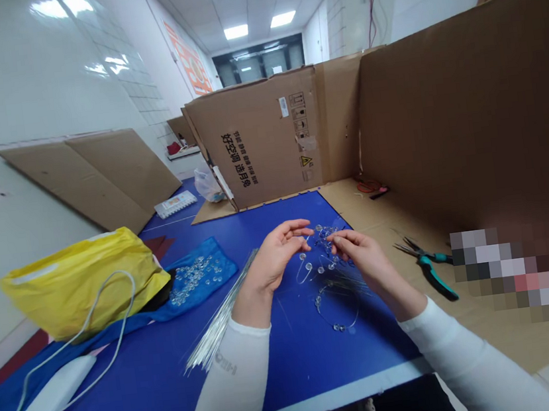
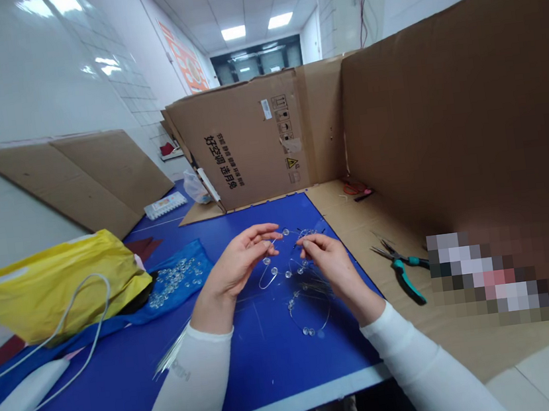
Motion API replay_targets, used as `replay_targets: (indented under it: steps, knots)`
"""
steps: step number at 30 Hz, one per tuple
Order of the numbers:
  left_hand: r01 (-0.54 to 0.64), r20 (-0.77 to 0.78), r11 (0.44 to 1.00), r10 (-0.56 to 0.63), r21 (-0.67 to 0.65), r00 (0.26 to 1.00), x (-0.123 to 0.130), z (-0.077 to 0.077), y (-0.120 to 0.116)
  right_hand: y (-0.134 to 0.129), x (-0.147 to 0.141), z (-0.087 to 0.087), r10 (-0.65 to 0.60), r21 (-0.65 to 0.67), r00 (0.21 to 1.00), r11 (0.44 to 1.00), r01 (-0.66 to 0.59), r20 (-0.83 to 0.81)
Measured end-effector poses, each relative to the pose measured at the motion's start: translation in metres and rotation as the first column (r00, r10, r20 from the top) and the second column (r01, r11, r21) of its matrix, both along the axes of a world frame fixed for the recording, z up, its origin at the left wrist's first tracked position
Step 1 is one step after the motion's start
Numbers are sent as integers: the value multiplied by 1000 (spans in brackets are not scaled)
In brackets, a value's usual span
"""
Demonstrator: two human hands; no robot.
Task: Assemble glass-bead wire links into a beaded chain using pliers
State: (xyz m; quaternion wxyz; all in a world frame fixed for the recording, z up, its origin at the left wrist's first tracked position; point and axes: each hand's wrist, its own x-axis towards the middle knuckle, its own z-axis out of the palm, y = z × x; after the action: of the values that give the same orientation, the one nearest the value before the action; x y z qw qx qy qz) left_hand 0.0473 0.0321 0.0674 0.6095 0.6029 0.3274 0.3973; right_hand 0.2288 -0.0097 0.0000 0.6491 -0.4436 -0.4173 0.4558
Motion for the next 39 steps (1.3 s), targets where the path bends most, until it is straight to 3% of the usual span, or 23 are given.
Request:
replay_targets:
  steps: [3,6,9,12,16,23,28,39]
  knots:
    - [-9,14,1000,8,14,1000,4,-3,-1,3,0,-3,2,8,999,1000,-1,-48]
    - [-116,53,993,114,26,992,8,-5,-1,7,0,-9,16,-7,980,1000,-17,-200]
    - [-130,-13,992,130,-3,991,9,-7,-1,11,1,-14,-10,0,969,1000,10,-245]
    - [-20,-86,999,17,-30,996,9,-7,-1,14,1,-18,-28,1,969,1000,29,-246]
    - [55,-37,998,-56,-42,998,9,-9,1,15,1,-23,-48,3,973,999,50,-227]
    - [-28,92,996,35,-83,995,10,-11,4,13,-2,-26,-93,36,986,994,99,-141]
    - [-37,77,999,40,-34,996,10,-10,3,10,-5,-25,-103,41,990,993,107,-101]
    - [-92,5,991,93,-101,996,14,-10,2,11,0,-25,-169,37,979,984,174,-110]
